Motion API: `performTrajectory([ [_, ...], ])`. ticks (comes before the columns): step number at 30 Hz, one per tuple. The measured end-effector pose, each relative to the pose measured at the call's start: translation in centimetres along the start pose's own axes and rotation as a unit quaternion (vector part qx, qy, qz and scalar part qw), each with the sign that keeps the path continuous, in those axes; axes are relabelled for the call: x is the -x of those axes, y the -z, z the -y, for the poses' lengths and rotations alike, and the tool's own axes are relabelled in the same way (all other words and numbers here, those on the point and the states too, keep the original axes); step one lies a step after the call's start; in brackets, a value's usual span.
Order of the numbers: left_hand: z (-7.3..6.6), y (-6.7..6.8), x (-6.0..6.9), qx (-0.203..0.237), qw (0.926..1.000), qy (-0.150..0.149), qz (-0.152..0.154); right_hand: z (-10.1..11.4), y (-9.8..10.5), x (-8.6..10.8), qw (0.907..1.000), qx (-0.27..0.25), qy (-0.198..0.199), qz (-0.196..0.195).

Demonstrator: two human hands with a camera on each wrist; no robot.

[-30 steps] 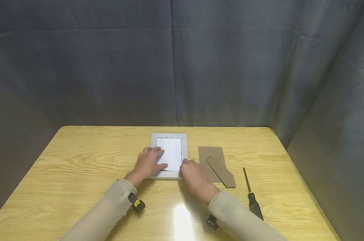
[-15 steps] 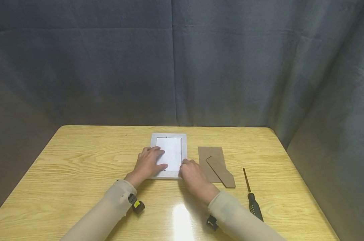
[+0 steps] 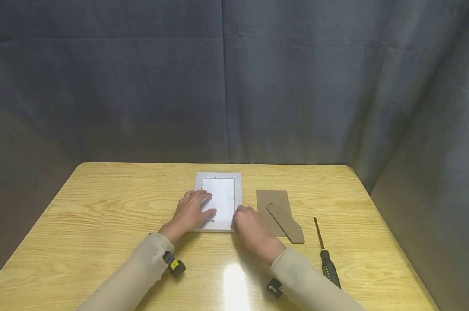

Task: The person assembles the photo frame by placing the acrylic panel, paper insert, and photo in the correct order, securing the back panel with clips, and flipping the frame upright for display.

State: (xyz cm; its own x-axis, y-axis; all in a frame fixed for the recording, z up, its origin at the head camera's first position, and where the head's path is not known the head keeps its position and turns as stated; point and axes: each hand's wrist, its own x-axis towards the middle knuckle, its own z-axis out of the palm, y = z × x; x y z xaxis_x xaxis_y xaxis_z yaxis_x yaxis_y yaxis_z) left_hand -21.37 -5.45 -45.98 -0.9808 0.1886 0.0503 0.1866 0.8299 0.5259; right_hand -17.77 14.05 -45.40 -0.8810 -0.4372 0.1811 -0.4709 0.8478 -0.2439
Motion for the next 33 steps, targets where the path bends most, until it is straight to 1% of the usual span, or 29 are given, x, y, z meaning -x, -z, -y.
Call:
performTrajectory([
  [5, 0.0, 0.2, 0.0, 0.014, 0.9999, 0.000, -0.007, 0.0, 0.2, 0.0, 0.9997, -0.025, -0.008, 0.001],
  [12, -0.3, 0.6, 0.2, 0.035, 0.9994, -0.002, -0.009, -0.1, 0.6, 0.2, 0.9990, -0.045, 0.004, -0.003],
  [17, -0.5, 0.9, 0.4, 0.042, 0.9988, -0.019, -0.014, -0.2, 1.1, 0.4, 0.9984, -0.056, 0.006, -0.006],
  [21, -0.7, 1.1, 0.7, 0.043, 0.9983, -0.037, -0.016, -0.4, 1.7, 0.7, 0.9983, -0.058, -0.004, -0.006],
  [26, -1.0, 1.4, 1.0, 0.038, 0.9982, -0.040, -0.021, -0.8, 2.4, 1.0, 0.9984, -0.053, -0.018, -0.010],
  [33, -1.6, 1.9, 1.6, 0.026, 0.9974, -0.057, -0.035, -1.5, 3.4, 1.7, 0.9993, -0.030, -0.014, -0.020],
])
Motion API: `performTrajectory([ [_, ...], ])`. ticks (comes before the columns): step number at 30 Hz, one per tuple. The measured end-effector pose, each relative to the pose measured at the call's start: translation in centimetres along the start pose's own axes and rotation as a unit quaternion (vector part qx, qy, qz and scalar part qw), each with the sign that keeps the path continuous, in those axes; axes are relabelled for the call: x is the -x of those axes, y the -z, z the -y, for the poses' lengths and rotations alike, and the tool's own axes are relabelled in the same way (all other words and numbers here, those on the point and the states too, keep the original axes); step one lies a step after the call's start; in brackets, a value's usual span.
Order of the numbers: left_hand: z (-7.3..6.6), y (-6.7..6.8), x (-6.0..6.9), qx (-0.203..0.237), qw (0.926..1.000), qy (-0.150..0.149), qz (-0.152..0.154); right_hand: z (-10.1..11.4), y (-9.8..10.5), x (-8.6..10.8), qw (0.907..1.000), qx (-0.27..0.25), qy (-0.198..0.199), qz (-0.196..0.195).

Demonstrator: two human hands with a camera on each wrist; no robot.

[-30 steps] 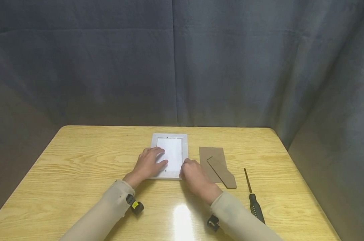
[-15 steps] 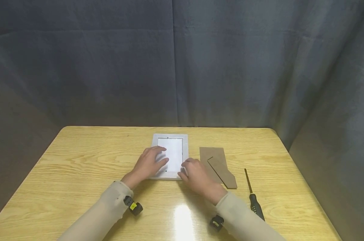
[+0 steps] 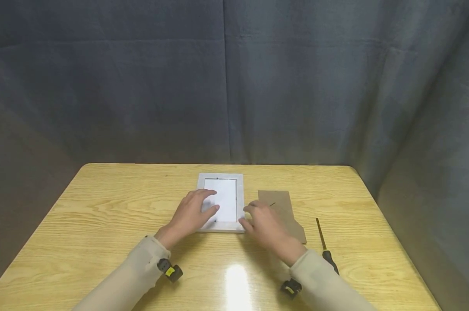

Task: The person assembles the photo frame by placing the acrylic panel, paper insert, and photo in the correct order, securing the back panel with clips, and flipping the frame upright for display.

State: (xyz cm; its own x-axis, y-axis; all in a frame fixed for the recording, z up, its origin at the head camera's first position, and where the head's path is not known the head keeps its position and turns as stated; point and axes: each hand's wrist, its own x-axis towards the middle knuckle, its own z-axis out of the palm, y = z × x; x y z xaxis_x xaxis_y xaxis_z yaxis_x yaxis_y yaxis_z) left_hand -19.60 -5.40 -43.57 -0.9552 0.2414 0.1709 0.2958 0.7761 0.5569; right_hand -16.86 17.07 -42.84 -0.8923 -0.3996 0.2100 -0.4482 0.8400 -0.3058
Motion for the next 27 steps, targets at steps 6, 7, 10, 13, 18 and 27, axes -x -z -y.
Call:
performTrajectory([
  [6, -1.0, 0.5, 0.3, -0.007, 0.9997, -0.023, -0.003, -0.6, 0.8, 0.5, 1.0000, 0.004, 0.005, -0.006],
  [7, -1.1, 0.5, 0.3, -0.009, 0.9996, -0.027, -0.003, -0.7, 0.9, 0.6, 1.0000, 0.005, 0.004, -0.005],
  [10, -1.5, 0.4, 0.5, -0.013, 0.9993, -0.035, 0.005, -1.1, 1.0, 0.8, 0.9999, 0.005, -0.004, -0.009],
  [13, -1.8, 0.2, 0.7, -0.016, 0.9989, -0.042, 0.015, -1.4, 1.1, 1.1, 0.9998, 0.003, -0.014, -0.016],
  [18, -2.2, -0.1, 1.1, -0.020, 0.9983, -0.051, 0.022, -2.0, 1.2, 1.4, 0.9991, 0.003, -0.034, -0.024],
  [27, -2.9, -0.6, 1.6, -0.034, 0.9969, -0.061, 0.036, -3.4, 1.5, 2.0, 0.9986, 0.011, -0.045, -0.026],
])
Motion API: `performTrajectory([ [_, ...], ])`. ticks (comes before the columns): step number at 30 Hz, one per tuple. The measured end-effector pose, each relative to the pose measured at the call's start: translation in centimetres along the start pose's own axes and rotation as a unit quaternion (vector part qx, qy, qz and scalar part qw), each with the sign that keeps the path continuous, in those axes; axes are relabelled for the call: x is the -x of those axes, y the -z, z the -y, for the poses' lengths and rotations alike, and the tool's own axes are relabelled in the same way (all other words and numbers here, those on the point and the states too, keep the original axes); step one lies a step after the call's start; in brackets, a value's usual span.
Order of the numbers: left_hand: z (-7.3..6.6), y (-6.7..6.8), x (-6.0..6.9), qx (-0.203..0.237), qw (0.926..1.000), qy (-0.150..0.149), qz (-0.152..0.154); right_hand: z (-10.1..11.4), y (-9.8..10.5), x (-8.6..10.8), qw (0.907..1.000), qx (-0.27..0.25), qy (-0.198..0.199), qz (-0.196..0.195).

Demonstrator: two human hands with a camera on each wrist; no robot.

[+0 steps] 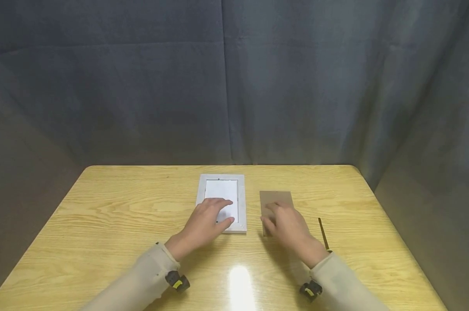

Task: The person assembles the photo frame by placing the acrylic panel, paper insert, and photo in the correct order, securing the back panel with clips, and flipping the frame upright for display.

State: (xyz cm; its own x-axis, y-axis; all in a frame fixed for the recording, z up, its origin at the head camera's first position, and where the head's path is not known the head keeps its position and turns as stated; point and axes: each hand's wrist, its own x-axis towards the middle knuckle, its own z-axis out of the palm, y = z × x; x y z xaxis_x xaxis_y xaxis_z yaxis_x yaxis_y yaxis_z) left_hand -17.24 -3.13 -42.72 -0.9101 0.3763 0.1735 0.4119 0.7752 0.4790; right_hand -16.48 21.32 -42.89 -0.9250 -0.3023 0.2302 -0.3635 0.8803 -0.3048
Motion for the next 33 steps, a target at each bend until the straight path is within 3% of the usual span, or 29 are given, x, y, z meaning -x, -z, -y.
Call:
performTrajectory([
  [21, -1.4, -2.4, 0.6, -0.030, 0.9978, -0.056, 0.022, -3.5, -1.3, 0.8, 0.9980, 0.006, -0.061, 0.016],
  [33, -2.3, -3.4, 0.8, -0.040, 0.9967, -0.055, 0.045, -4.5, -1.8, 1.0, 0.9979, 0.020, -0.057, 0.025],
])
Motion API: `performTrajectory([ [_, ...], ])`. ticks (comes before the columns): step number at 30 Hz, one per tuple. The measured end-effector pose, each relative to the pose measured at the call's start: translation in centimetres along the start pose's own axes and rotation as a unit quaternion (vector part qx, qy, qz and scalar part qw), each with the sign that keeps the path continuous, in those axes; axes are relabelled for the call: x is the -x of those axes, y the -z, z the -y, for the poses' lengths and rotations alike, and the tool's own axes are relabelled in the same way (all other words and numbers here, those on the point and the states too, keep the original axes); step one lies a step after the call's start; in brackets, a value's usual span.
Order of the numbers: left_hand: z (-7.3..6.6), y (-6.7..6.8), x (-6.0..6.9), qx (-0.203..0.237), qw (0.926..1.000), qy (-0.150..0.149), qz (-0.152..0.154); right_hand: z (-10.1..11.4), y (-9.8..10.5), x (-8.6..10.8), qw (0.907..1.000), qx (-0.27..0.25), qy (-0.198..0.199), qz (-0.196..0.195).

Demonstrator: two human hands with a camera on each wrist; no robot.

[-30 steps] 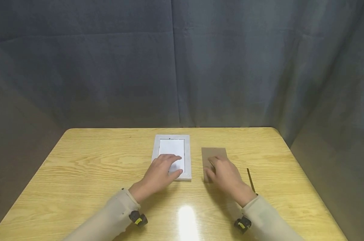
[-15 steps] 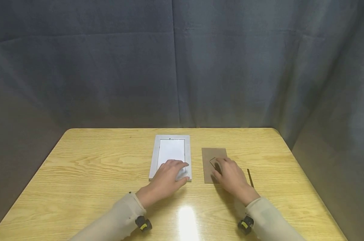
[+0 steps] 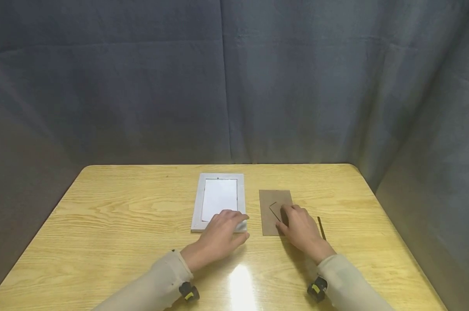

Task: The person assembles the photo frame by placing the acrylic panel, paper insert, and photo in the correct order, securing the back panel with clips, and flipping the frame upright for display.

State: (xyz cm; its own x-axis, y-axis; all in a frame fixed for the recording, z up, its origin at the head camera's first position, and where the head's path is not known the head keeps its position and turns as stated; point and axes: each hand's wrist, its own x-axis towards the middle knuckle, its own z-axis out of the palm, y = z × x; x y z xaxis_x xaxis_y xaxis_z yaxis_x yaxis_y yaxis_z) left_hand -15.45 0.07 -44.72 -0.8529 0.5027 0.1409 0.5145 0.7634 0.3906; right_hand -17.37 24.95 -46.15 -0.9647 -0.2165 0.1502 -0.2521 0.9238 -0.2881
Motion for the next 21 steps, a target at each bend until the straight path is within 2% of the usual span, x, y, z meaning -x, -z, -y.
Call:
performTrajectory([
  [11, -0.56, -0.25, 0.23, -0.029, 0.9994, -0.016, 0.001, -0.39, -0.13, -0.07, 0.9999, 0.014, -0.003, 0.007],
  [21, -0.72, 0.02, 0.34, -0.033, 0.9992, -0.021, -0.003, -0.17, -0.11, -0.26, 0.9996, 0.026, 0.004, 0.007],
])
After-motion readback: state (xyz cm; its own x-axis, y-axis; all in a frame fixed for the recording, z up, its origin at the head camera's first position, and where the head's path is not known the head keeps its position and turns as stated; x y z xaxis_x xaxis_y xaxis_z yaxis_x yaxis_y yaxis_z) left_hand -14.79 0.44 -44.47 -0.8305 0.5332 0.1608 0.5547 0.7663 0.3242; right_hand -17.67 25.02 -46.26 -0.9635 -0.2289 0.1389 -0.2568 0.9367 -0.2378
